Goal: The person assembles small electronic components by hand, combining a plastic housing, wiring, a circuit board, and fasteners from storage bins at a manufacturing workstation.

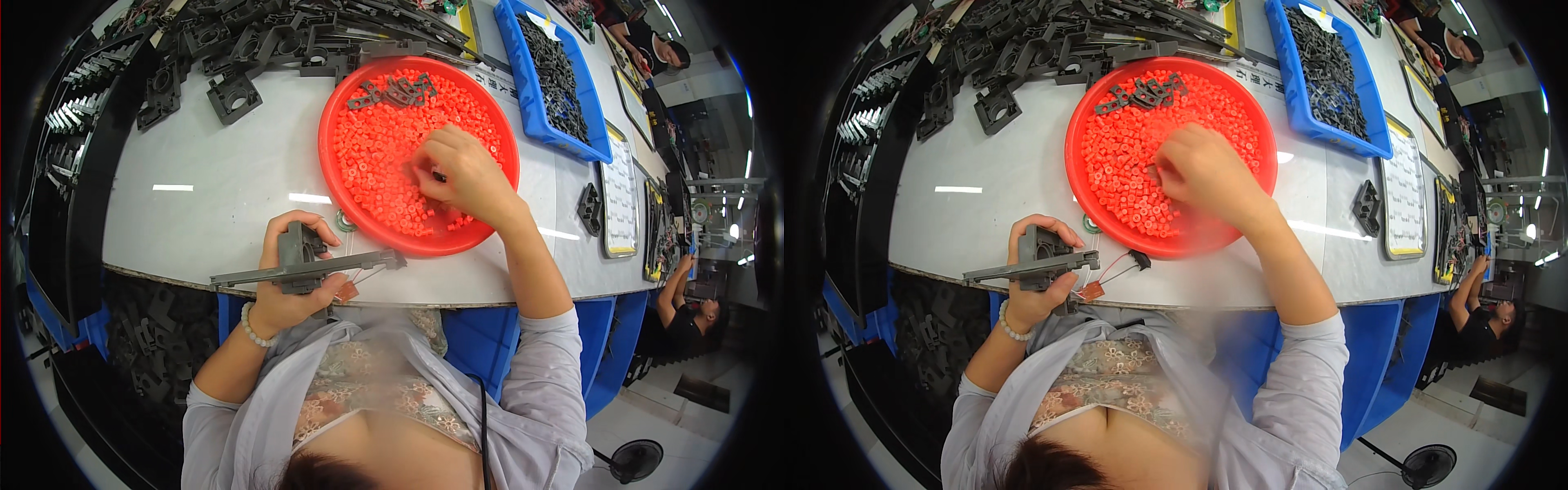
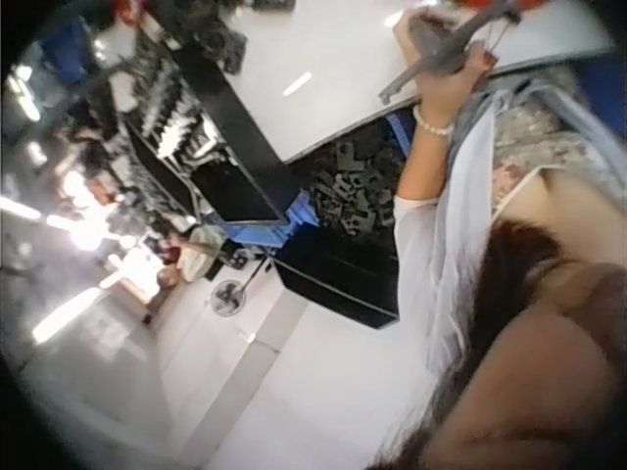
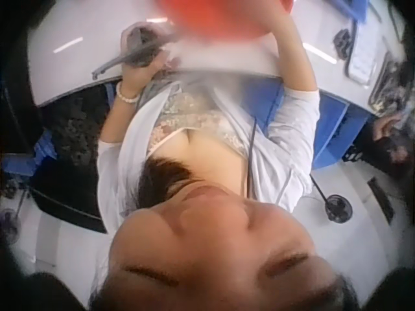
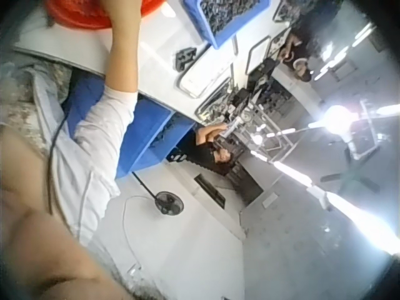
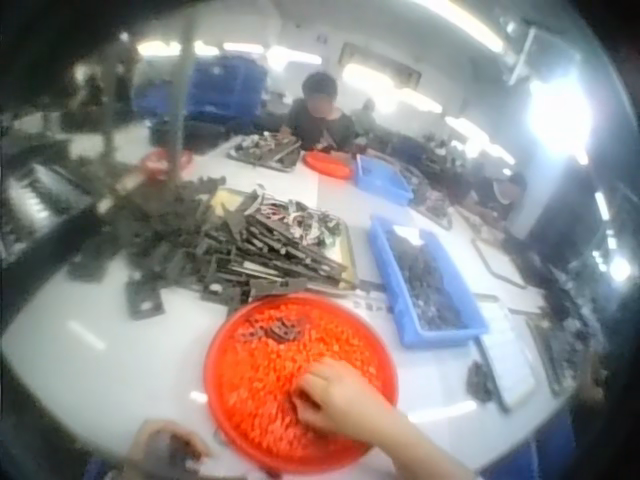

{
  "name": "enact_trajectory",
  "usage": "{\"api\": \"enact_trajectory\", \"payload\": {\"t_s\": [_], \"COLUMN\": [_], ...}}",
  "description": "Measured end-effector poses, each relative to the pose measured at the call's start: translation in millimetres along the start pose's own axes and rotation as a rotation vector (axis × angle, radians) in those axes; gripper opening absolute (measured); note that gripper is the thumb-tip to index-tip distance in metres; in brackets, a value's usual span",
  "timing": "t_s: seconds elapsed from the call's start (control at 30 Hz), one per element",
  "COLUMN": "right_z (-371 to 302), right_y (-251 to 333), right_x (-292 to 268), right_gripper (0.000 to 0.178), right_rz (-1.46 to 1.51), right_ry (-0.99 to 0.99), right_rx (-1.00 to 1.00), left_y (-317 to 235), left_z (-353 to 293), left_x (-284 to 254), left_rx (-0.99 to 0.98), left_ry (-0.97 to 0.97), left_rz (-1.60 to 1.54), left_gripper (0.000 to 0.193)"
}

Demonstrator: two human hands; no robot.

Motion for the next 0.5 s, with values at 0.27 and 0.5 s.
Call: {"api": "enact_trajectory", "payload": {"t_s": [0.27,0.5], "right_z": [-29.2,-26.4], "right_y": [-11.1,-7.3], "right_x": [-30.7,-21.4], "right_gripper": [0.013,0.009], "right_rz": [0.108,0.059], "right_ry": [-0.152,-0.026], "right_rx": [0.203,0.183], "left_y": [-0.8,-3.5], "left_z": [-0.7,0.2], "left_x": [-1.0,0.2], "left_rx": [0.006,-0.023], "left_ry": [0.004,0.021], "left_rz": [0.010,0.033], "left_gripper": [0.063,0.056]}}
Point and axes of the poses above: each hand's wrist, its own z-axis towards the middle knuckle, its own x-axis out of the palm, y = z × x, the point moved 5 cm from there along z, towards the middle knuckle, and after that the axes turned 12 degrees about z, right-handed, at the moved point
